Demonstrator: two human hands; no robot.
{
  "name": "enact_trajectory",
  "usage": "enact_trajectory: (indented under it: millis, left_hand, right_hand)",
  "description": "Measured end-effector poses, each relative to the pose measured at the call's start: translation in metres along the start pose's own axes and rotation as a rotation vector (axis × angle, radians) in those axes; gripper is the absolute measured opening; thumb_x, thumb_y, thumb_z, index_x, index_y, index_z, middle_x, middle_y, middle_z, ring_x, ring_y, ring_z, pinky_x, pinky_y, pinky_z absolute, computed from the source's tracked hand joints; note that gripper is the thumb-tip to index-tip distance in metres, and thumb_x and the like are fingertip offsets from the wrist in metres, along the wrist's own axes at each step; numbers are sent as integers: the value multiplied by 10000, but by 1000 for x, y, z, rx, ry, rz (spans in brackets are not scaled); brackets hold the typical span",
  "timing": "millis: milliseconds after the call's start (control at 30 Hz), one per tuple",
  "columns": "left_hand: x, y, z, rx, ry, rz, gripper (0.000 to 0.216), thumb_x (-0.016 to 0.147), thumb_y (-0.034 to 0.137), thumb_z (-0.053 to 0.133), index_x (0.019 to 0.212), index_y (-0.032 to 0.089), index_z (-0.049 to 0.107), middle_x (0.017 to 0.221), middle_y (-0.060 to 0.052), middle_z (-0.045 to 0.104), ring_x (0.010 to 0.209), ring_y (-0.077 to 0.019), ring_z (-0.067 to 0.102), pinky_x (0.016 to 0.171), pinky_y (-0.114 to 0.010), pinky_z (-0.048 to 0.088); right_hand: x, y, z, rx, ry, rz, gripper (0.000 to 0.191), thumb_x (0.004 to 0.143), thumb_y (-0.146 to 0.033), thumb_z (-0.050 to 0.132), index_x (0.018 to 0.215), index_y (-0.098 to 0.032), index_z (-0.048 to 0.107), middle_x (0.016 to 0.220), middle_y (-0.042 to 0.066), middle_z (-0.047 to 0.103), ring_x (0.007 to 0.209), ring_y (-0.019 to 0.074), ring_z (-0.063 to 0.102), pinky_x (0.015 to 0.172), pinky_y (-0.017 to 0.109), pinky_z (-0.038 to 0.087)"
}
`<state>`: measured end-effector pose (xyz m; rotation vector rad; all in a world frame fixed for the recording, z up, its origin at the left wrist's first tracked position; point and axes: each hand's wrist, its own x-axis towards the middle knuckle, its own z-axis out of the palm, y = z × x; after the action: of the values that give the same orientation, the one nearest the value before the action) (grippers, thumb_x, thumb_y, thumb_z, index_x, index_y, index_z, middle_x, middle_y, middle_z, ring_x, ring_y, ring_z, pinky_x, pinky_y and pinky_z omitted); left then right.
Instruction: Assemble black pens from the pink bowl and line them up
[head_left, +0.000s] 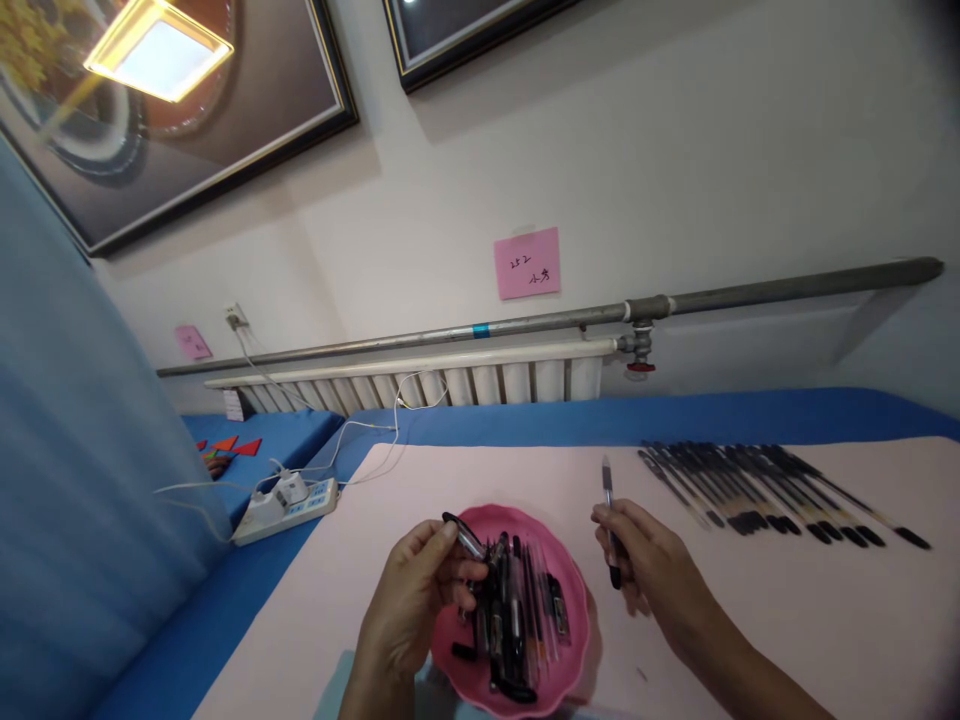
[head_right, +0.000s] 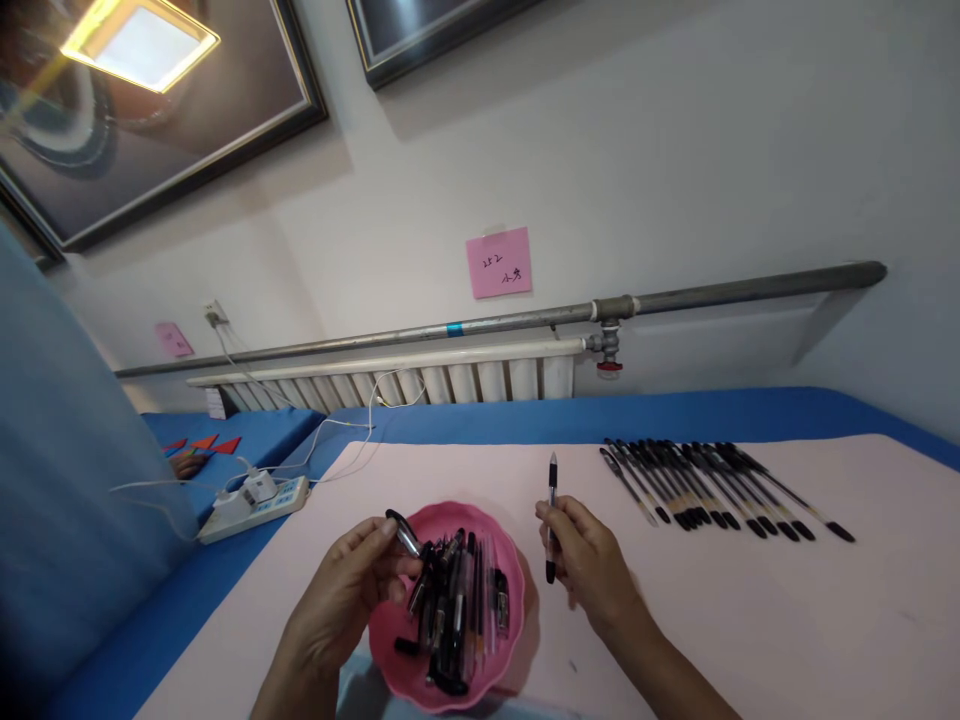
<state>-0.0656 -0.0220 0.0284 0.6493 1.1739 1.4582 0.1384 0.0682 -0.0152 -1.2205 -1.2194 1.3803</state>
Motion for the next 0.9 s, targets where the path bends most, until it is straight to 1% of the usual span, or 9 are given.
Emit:
enact_trajectory:
  millis: [133,200,267,333,400,467,633,800,900]
  left_hand:
    - [0,0,1,-62,16,-3,276,670,343,718,687,131,543,561,-2,617,516,-120,635,373,-142,416]
    - [1,0,0,-74,17,-5,274,680,347,712,693,131,543,565,-8,621,511,-117,631,368,-141,414]
    - [2,-1,-1,-85,18,0,264,691,340,705,701,132,542,575,-14,629,508,-112,627,370,-141,416]
    - [3,-1,-2,-104,31,6,249,695,323,705,715,133,545,597,-19,641,510,-109,625,383,-147,427]
    - [3,-1,-2,-128,47,9,241,692,312,708,727,132,552,623,-24,650,522,-109,627,391,-150,434]
    - [2,1,-2,-148,54,8,239,684,304,716,731,129,561,631,-24,650,534,-112,630,397,-152,437]
    - [0,1,-2,-151,27,1,261,660,318,731,744,121,581,656,-30,654,538,-110,622,405,-157,437]
    - [0,0,1,-81,-12,19,249,671,326,719,722,136,567,612,-9,630,534,-110,613,416,-162,431]
    - [-2,-1,3,-3,-48,17,259,686,359,700,712,144,558,587,-22,641,523,-113,603,438,-173,430]
  right_hand:
    - [-8,-5,4,-13,-79,-16,255,778,-436,509,645,-219,484,471,-88,410,307,63,317,255,161,210]
    - [-15,-9,8,-15,-158,-60,251,791,-439,498,677,-216,510,482,-86,386,355,71,317,291,165,232]
    - [-23,-14,12,-24,-308,-121,245,803,-428,503,707,-206,541,519,-76,391,431,79,344,369,173,289]
    - [-31,-18,16,-70,-517,-177,242,813,-404,517,700,-193,552,579,-58,422,520,91,383,474,190,339]
    - [-39,-21,19,-158,-695,-228,271,829,-395,510,657,-186,528,615,-45,428,570,103,395,531,210,340]
    - [-44,-23,22,-246,-798,-261,311,852,-399,475,622,-189,480,607,-47,397,563,106,379,534,224,315]
    - [-49,-22,25,-314,-840,-280,310,877,-388,433,630,-202,417,614,-52,342,566,111,333,530,236,270]
    - [-48,-21,25,-325,-819,-270,312,876,-373,433,618,-205,386,612,-53,334,570,113,322,532,238,261]
    - [-47,-20,26,-328,-787,-249,315,866,-381,446,611,-202,397,608,-51,343,570,114,323,534,239,263]
